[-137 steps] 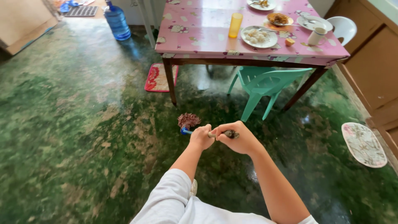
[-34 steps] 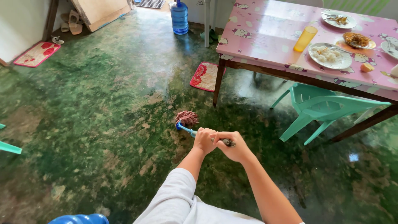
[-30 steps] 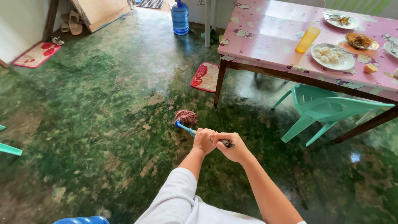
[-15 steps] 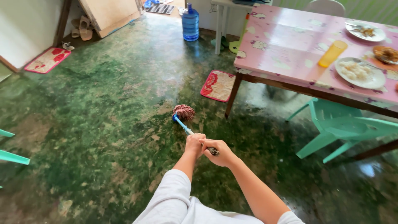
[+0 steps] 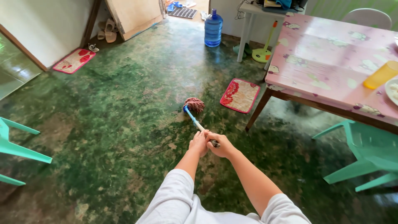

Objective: Mop the green tiled floor in the dining area.

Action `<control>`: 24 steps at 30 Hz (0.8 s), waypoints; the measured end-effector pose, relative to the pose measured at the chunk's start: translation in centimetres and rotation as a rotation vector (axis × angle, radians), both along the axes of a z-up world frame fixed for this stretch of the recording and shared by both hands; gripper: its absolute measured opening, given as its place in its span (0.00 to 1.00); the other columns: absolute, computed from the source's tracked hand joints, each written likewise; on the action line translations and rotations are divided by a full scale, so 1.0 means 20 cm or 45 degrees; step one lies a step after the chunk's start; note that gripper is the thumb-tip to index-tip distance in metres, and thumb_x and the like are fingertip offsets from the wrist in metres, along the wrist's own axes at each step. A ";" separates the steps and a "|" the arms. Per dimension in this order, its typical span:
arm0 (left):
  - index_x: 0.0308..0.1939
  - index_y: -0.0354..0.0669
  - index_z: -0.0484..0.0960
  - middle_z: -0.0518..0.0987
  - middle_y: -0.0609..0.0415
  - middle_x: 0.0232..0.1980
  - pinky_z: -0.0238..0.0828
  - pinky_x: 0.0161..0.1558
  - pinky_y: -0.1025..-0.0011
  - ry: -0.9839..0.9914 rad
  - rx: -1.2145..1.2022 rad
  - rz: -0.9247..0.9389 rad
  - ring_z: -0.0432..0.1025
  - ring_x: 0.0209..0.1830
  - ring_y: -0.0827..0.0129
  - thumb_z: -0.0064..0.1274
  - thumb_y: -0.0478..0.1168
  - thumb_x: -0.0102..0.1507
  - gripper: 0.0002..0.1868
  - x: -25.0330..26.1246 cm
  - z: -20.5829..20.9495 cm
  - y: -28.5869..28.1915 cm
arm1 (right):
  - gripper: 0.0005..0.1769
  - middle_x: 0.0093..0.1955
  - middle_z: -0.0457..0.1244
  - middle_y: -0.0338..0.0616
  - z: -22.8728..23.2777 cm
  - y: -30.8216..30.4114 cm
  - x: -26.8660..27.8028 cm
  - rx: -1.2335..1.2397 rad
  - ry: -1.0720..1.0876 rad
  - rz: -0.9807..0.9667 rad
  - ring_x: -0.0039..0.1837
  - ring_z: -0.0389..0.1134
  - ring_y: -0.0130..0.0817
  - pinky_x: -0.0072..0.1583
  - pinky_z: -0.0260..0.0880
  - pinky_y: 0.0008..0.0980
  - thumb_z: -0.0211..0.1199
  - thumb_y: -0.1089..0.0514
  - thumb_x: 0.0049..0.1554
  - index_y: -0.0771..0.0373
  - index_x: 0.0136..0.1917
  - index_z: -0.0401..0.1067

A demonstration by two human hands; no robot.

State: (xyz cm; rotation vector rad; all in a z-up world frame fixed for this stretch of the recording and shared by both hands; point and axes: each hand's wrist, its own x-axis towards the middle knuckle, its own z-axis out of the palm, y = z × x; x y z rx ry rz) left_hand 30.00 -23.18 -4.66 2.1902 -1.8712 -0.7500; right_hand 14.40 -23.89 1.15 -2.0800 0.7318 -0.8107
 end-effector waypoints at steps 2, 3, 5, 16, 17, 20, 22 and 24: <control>0.77 0.61 0.55 0.56 0.62 0.81 0.58 0.71 0.60 0.036 0.005 0.036 0.46 0.82 0.64 0.51 0.41 0.65 0.37 0.05 0.08 0.01 | 0.06 0.50 0.71 0.52 -0.03 -0.06 0.07 -0.016 0.005 0.017 0.54 0.74 0.48 0.57 0.73 0.37 0.64 0.63 0.51 0.61 0.44 0.73; 0.78 0.61 0.54 0.58 0.62 0.81 0.56 0.72 0.59 0.070 0.012 0.070 0.47 0.83 0.64 0.50 0.41 0.66 0.37 0.08 0.11 0.02 | 0.06 0.51 0.71 0.52 -0.05 -0.09 0.09 -0.031 0.008 0.031 0.53 0.75 0.49 0.56 0.73 0.38 0.65 0.63 0.51 0.61 0.44 0.74; 0.77 0.61 0.55 0.58 0.61 0.80 0.58 0.71 0.59 0.078 -0.052 0.087 0.49 0.82 0.63 0.50 0.39 0.65 0.37 0.13 -0.04 -0.05 | 0.06 0.49 0.71 0.51 -0.02 -0.10 0.14 -0.019 0.046 0.025 0.52 0.75 0.48 0.56 0.73 0.38 0.64 0.62 0.51 0.61 0.44 0.74; 0.70 0.69 0.66 0.73 0.64 0.69 0.70 0.64 0.61 0.146 0.058 0.159 0.68 0.68 0.64 0.48 0.42 0.67 0.27 0.11 0.17 0.10 | 0.04 0.42 0.70 0.48 0.01 0.02 0.12 -0.092 0.065 0.093 0.47 0.74 0.47 0.52 0.74 0.38 0.64 0.63 0.52 0.61 0.42 0.72; 0.67 0.68 0.69 0.71 0.65 0.70 0.70 0.61 0.61 0.135 -0.080 0.126 0.68 0.66 0.63 0.49 0.43 0.66 0.25 0.12 0.08 0.10 | 0.04 0.43 0.70 0.48 0.04 0.06 0.11 -0.118 0.061 0.097 0.47 0.73 0.47 0.51 0.73 0.38 0.64 0.63 0.51 0.61 0.42 0.72; 0.59 0.66 0.75 0.73 0.65 0.65 0.70 0.57 0.61 0.169 -0.251 0.105 0.68 0.63 0.62 0.50 0.44 0.64 0.19 0.10 0.03 0.17 | 0.05 0.43 0.69 0.47 0.11 0.16 0.08 -0.215 0.079 0.137 0.46 0.72 0.49 0.48 0.72 0.40 0.65 0.63 0.50 0.61 0.41 0.71; 0.53 0.64 0.80 0.77 0.64 0.60 0.70 0.57 0.62 0.214 -0.283 0.128 0.69 0.62 0.63 0.51 0.45 0.63 0.14 0.07 0.05 0.22 | 0.05 0.43 0.69 0.46 0.17 0.22 0.05 -0.283 0.101 0.183 0.46 0.71 0.50 0.47 0.72 0.41 0.65 0.63 0.49 0.61 0.40 0.70; 0.43 0.57 0.81 0.80 0.61 0.51 0.71 0.52 0.62 0.308 -0.336 0.106 0.71 0.57 0.62 0.51 0.46 0.64 0.06 0.04 0.07 0.28 | 0.03 0.39 0.68 0.44 0.23 0.30 0.03 -0.293 0.237 0.206 0.43 0.70 0.49 0.44 0.70 0.43 0.64 0.62 0.49 0.60 0.37 0.70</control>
